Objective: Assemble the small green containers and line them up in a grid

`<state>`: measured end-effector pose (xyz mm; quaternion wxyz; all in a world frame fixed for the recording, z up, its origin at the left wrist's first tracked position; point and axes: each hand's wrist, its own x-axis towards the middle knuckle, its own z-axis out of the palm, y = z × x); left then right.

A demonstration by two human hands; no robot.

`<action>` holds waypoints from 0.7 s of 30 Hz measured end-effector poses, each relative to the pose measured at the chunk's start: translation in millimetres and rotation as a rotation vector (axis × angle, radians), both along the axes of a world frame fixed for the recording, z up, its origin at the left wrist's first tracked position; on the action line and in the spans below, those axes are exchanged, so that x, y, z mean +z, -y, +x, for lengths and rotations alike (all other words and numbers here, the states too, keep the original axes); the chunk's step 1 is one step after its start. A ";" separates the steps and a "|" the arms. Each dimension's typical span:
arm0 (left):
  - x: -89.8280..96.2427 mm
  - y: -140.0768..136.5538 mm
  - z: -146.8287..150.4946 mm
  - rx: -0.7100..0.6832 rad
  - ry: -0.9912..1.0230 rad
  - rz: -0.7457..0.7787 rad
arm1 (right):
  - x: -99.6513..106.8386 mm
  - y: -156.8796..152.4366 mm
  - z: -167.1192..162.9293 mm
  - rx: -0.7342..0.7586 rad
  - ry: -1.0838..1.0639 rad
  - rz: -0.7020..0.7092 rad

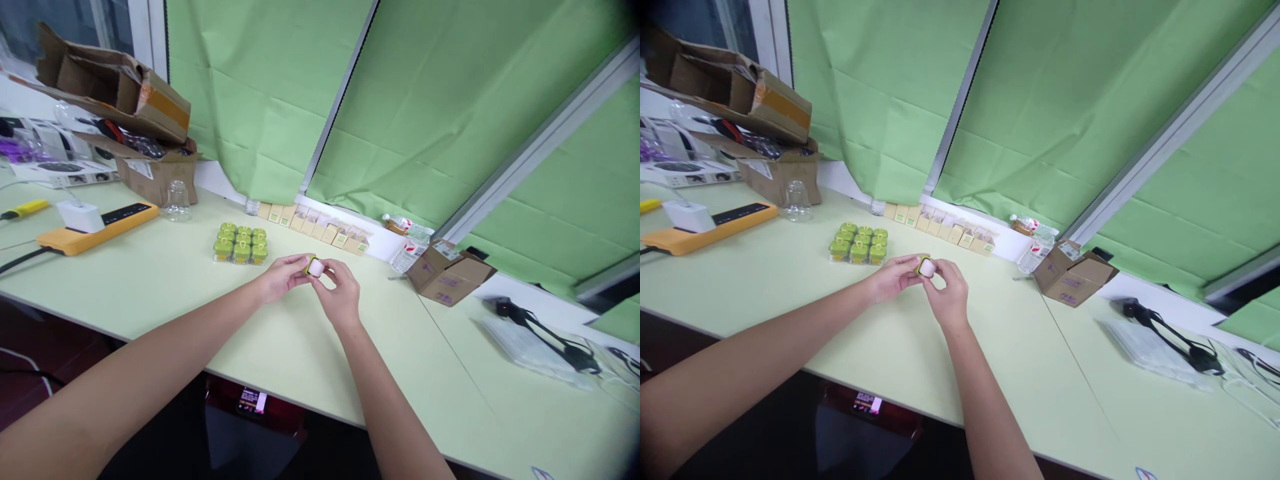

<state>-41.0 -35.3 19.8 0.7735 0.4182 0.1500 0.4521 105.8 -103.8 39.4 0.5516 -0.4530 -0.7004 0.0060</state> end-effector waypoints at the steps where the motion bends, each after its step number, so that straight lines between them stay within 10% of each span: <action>1: 0.1 0.2 -0.1 -0.001 -0.004 0.000 | -0.3 -0.2 0.2 -0.002 -0.003 -0.002; 21: 2.5 -2.0 -3.3 -0.004 -0.024 0.006 | -10.3 -3.3 -0.5 0.019 -0.101 -0.090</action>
